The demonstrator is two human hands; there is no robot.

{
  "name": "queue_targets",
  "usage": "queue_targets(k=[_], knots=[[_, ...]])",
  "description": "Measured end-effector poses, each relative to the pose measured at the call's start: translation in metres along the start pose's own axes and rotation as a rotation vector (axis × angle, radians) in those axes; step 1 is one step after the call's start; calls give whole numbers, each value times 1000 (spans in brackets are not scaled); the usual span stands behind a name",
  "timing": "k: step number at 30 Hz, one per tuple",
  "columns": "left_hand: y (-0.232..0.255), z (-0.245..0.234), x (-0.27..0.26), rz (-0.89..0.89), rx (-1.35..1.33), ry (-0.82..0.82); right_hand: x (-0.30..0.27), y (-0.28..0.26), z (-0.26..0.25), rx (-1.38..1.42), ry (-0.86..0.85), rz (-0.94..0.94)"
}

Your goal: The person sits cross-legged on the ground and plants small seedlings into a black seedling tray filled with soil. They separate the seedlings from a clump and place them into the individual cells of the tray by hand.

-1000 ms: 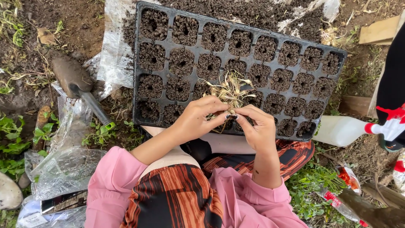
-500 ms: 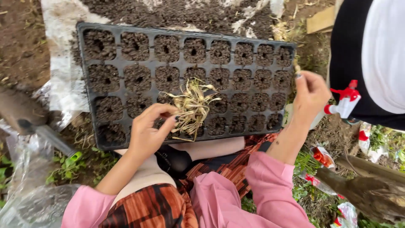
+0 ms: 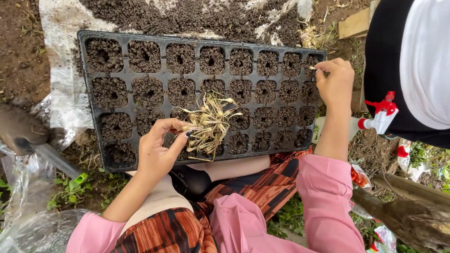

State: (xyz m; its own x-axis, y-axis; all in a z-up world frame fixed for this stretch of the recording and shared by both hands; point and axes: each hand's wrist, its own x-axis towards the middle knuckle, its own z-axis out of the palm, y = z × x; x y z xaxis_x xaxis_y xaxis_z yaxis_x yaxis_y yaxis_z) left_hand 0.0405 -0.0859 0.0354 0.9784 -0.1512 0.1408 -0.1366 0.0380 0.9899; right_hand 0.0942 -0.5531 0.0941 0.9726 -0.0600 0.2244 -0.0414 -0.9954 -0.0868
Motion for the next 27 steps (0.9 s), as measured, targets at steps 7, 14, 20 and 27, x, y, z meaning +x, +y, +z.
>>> queue_targets(k=[7,14,20,27], knots=[[3,2,5,78,-4,-24,-1,-17,-11,70,6,-45],[5,27,0,-158,-299,-107,-69,-168,-29,969,-235,153],[1,29,1,-188,-331,-171,-100,-208,13,1382,-351,-73],[9,28,9,-116,-269,-213,-90,-206,-7,1150,-262,125]])
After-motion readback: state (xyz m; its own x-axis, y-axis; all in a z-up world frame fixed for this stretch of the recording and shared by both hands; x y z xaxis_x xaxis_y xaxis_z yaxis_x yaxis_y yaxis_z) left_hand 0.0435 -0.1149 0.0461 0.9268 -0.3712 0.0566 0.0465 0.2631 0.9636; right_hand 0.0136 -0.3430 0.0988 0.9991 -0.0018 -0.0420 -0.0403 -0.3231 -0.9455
